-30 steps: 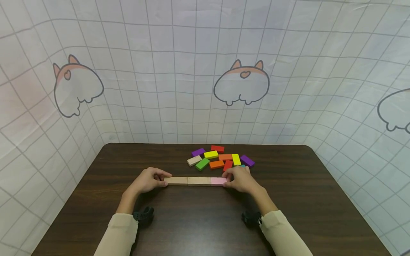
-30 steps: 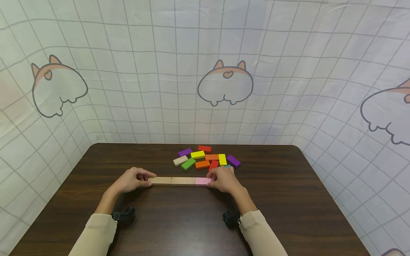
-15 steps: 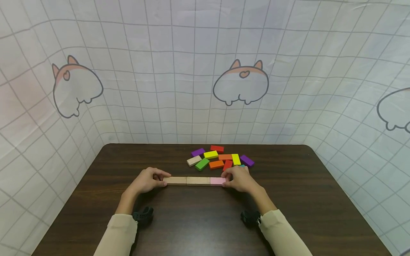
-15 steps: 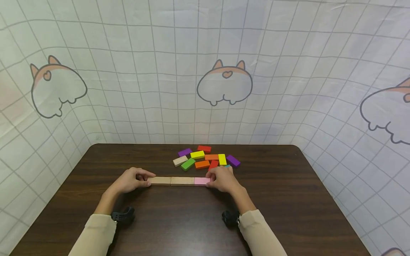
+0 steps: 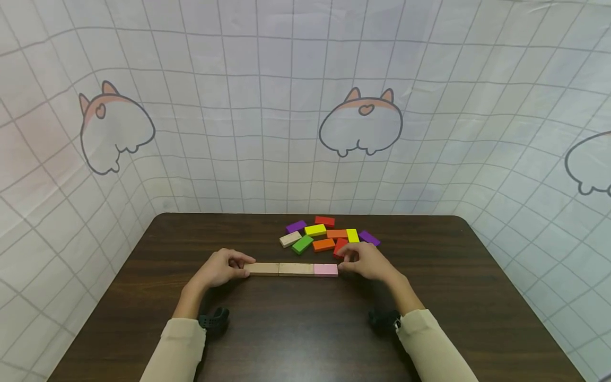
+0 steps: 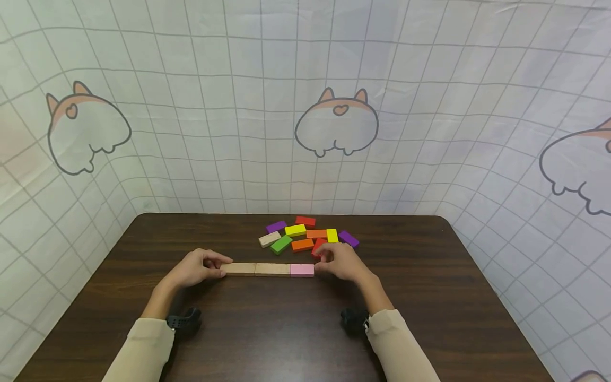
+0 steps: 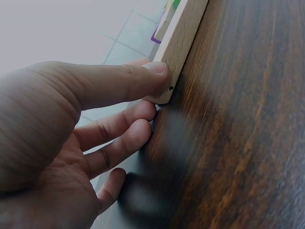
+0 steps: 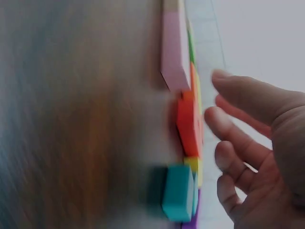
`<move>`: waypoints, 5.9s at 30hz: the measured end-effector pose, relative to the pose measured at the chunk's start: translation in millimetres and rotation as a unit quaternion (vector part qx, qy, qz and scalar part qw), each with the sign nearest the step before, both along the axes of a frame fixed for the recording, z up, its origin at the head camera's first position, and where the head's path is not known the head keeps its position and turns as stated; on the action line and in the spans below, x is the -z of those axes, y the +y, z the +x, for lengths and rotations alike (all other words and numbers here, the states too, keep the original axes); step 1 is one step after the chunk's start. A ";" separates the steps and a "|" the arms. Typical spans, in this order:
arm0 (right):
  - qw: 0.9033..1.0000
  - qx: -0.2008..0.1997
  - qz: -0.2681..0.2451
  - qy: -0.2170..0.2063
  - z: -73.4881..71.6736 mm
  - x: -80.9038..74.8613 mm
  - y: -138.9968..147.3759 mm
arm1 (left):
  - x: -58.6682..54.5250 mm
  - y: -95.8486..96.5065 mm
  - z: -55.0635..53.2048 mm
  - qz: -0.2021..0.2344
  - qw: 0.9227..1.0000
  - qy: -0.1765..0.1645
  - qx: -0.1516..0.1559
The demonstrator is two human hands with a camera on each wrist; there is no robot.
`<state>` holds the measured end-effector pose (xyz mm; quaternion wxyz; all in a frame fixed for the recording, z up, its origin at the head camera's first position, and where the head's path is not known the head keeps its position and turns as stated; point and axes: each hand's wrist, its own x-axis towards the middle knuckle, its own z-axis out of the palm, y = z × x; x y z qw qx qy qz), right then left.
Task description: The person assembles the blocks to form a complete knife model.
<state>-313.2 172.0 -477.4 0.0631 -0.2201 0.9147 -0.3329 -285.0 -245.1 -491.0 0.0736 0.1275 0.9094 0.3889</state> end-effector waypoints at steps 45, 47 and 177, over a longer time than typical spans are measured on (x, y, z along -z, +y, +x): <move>0.993 0.101 -0.036 -0.056 -56.1 22.4 87.5 | 0.8 1.3 1.8 0.006 1.000 -0.006 -0.009; 0.993 0.101 -0.037 -0.054 -55.9 21.9 87.7 | 0.0 1.5 2.1 0.006 1.000 -0.007 -0.010; 0.997 -0.045 0.035 -0.057 4.3 5.2 42.4 | 1.0 0.0 1.4 0.006 1.000 -0.010 -0.012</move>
